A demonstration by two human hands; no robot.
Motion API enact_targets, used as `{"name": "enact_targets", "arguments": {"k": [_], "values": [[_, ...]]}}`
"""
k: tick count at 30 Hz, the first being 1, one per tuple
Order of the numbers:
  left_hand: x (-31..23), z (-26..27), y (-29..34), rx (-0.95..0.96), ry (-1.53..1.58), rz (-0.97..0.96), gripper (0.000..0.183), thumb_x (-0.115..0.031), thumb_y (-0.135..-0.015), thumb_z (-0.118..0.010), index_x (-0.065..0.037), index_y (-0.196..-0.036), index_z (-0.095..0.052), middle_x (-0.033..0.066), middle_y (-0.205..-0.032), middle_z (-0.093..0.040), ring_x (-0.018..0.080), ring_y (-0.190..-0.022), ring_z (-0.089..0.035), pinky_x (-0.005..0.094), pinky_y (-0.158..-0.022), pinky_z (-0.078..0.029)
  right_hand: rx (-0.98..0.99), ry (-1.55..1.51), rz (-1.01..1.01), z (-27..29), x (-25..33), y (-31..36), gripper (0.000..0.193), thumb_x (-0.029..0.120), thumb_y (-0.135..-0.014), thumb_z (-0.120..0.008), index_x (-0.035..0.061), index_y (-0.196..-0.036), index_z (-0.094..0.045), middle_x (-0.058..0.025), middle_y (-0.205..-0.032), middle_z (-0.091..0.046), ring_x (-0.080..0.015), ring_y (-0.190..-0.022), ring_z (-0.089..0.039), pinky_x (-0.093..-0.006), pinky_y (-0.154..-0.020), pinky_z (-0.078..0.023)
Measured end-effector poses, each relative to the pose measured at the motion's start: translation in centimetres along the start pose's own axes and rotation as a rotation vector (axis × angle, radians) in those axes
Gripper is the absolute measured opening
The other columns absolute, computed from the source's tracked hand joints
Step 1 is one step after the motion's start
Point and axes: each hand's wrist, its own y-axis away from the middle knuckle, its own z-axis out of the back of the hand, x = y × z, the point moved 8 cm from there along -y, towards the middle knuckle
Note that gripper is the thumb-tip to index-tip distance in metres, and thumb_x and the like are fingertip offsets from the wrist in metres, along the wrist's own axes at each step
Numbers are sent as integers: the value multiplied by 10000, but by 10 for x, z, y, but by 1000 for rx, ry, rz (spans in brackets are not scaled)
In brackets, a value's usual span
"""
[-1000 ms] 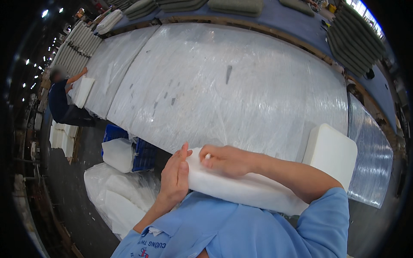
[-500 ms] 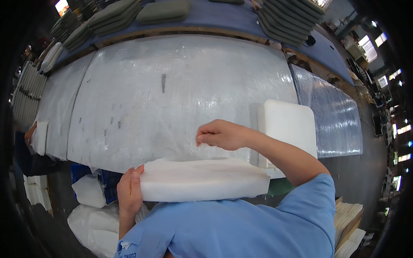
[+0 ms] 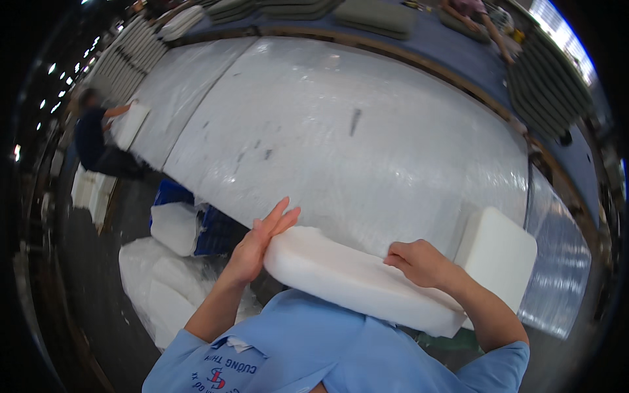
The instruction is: The person repeatedly picks white foam pads and inserts them into light-colored fabric covers. They smooth the foam, align edges, and place the covered pads onto a stack on the table. The process is repeated multiple times with consistent hand motions.
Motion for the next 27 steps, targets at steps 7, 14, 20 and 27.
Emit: {"name": "enact_targets", "arguments": {"k": [7, 14, 20, 27], "values": [[73, 56, 45, -699, 399, 20, 667, -492, -1130, -330, -93, -1659, -253, 169, -1690, -298, 335, -1497, -383, 505, -1253, -244, 230, -119, 30, -33, 103, -102, 532, 470, -1119, -459, 1, -1151, -710, -138, -975, -717, -227, -941, -666, -398, -864, -516], [151, -47, 44, -189, 1184, 446, 401, -423, -1073, -546, -146, -1351, -627, 60, -1290, -680, 256, -1155, -662, 460, -971, -548, 173, -336, -90, -77, 80, -157, 662, 514, -1108, -462, -83, -1301, -671, -204, -1148, -742, -261, -1083, -695, -363, -976, -527], [58, -59, 18, -322, 949, 342, 477, -462, -1098, -461, -122, -1419, -560, 78, -1312, -670, 259, -1169, -672, 509, -959, -568, -63, -401, 137, -21, 106, -115, 548, 428, -1129, -451, -55, -1216, -695, -149, -1037, -739, -190, -960, -668, -344, -892, -534], [1, -77, -16, -286, 643, -11, 456, -432, -1123, -438, -92, -1406, -550, 52, -1252, -661, 143, -1125, -655, 328, -912, -562, -392, -533, 364, 44, 122, -57, 454, 363, -1134, -461, -16, -1033, -688, -60, -838, -659, -124, -804, -566, -317, -765, -496]]}}
